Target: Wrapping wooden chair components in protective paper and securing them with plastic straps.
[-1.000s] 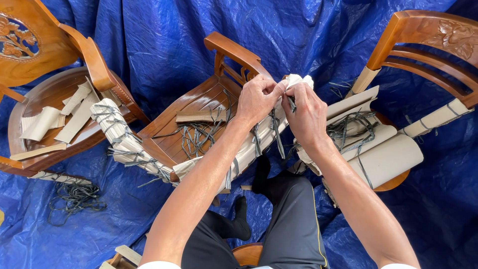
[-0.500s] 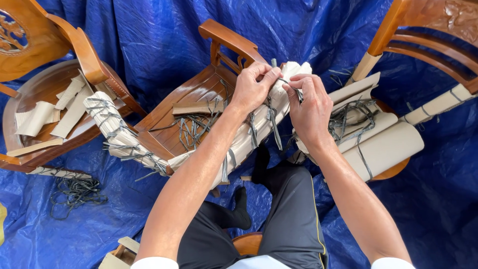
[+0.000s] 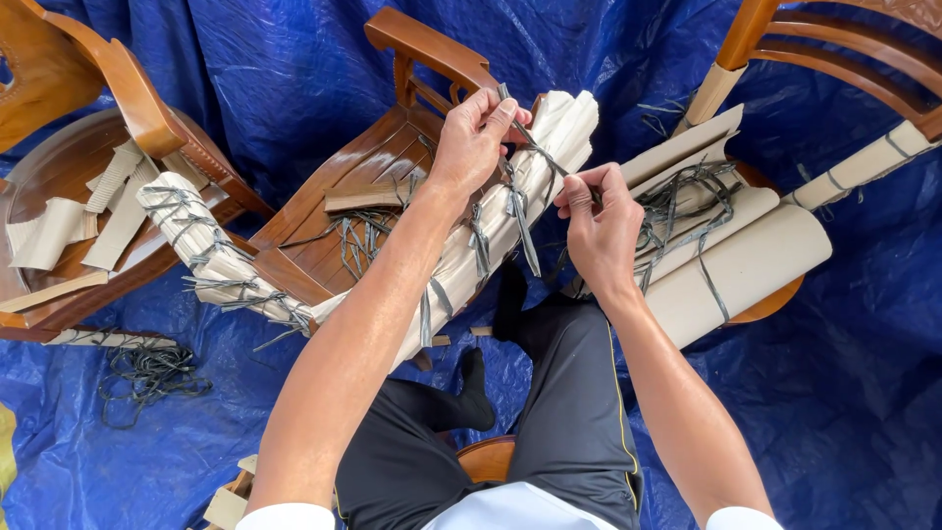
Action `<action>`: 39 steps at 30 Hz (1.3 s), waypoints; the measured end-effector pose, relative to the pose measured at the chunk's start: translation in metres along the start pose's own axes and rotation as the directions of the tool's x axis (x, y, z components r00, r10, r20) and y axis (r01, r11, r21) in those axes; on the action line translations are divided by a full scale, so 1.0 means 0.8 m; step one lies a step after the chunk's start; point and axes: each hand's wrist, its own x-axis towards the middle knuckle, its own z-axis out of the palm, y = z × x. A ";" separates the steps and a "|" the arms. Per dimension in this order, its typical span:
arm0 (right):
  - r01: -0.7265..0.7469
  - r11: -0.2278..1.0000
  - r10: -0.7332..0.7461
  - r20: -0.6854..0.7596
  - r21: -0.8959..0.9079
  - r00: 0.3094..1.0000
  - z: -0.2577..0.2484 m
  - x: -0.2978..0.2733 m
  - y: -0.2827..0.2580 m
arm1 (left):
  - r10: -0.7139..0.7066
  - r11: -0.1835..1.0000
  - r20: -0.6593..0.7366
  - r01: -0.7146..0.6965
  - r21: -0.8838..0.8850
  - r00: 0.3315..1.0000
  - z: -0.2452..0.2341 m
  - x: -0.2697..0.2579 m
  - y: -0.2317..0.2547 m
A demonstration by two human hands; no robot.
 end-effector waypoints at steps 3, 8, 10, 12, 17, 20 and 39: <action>-0.101 0.982 0.099 0.022 0.159 0.995 -0.004 0.014 0.005 | 0.019 0.996 0.029 -0.017 -0.091 0.999 -0.004 0.006 -0.003; -0.235 0.887 0.237 0.047 0.398 0.970 -0.003 0.042 0.020 | 0.067 0.980 0.054 -0.056 -0.190 0.996 -0.002 0.013 -0.007; -0.251 0.834 0.273 0.028 0.491 0.962 0.002 0.049 0.031 | 0.079 0.967 0.077 -0.058 -0.249 0.994 -0.002 0.014 -0.012; -0.269 0.805 0.296 0.034 0.529 0.954 0.004 0.052 0.031 | 0.077 0.966 0.081 -0.054 -0.253 0.994 -0.002 0.013 -0.014; -0.280 0.707 0.307 0.075 0.649 0.949 0.007 0.060 0.020 | 0.072 0.946 0.107 -0.033 -0.323 0.992 -0.001 0.017 -0.017; -0.292 0.647 0.299 0.119 0.704 0.947 0.008 0.057 0.013 | 0.051 0.908 0.123 0.006 -0.420 0.991 -0.003 0.019 -0.016; -0.310 0.541 0.348 0.127 0.782 0.929 0.037 -0.003 0.039 | -0.091 0.883 0.128 0.140 -0.449 0.988 0.003 0.037 -0.045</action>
